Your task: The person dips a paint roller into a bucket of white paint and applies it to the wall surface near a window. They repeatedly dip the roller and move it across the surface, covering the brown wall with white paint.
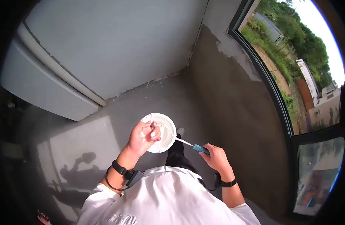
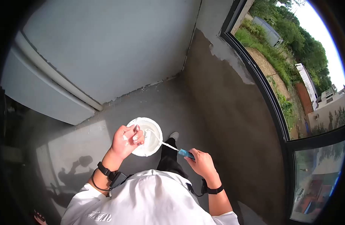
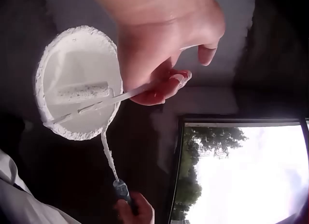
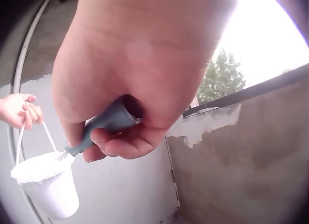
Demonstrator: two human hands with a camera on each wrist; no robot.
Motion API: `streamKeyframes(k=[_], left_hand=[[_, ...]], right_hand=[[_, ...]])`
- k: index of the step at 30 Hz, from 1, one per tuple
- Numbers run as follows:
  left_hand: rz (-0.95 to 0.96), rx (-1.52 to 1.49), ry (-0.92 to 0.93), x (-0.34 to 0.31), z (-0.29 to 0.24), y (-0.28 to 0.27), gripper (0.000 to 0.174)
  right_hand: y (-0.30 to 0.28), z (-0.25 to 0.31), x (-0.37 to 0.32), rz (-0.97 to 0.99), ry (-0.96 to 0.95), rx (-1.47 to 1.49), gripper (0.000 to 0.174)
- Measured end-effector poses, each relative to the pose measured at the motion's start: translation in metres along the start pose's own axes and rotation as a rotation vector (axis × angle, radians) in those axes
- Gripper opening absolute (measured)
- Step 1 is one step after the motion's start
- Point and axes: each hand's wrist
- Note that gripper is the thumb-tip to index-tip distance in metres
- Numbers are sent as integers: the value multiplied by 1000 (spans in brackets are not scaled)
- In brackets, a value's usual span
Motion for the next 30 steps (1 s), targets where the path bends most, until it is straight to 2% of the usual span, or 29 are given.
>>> streamKeyframes(k=[2,3,5,6,8,11,15,18,21,26,29,30], left_hand=[[6,-7,4,-10,-3,14,26],[-147,56,-86,24,-33,12,26],[-195,19,-92,73,-42,24,23],[-120,51,-56,117,-65,42,23],[-103,48,-40,156,-82,53,21],[-102,30,-81,198,-105,62,21],[-71,64,-72,265,-147,86,21],[18,72,-107,313,-162,75,24],[-22,70,-179,367,-184,78,21],[90,45,-345,458,-212,45,23],[156,45,-442,506,-229,32,24],[184,44,-477,520,-235,28,24]], right_hand=[[-11,6,-7,-30,13,17,23],[10,-7,36,41,61,176,23],[-16,-38,74,42,77,186,23],[-48,-57,117,-31,41,146,23],[-69,-76,151,-22,50,148,23],[-75,-90,186,57,88,185,24],[-97,-103,247,31,117,163,24],[-104,-110,276,-66,108,186,24],[-112,-117,308,-58,201,200,24],[-105,-112,365,-107,355,133,24],[-93,-95,397,-233,452,188,21],[-89,-90,407,-196,523,181,21]])
Point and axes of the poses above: each hand's wrist, its own x-axis towards the middle knuckle, its own y-axis out of the palm, z = x × y, and after that the axes turned 3 degrees about -x, right-handed
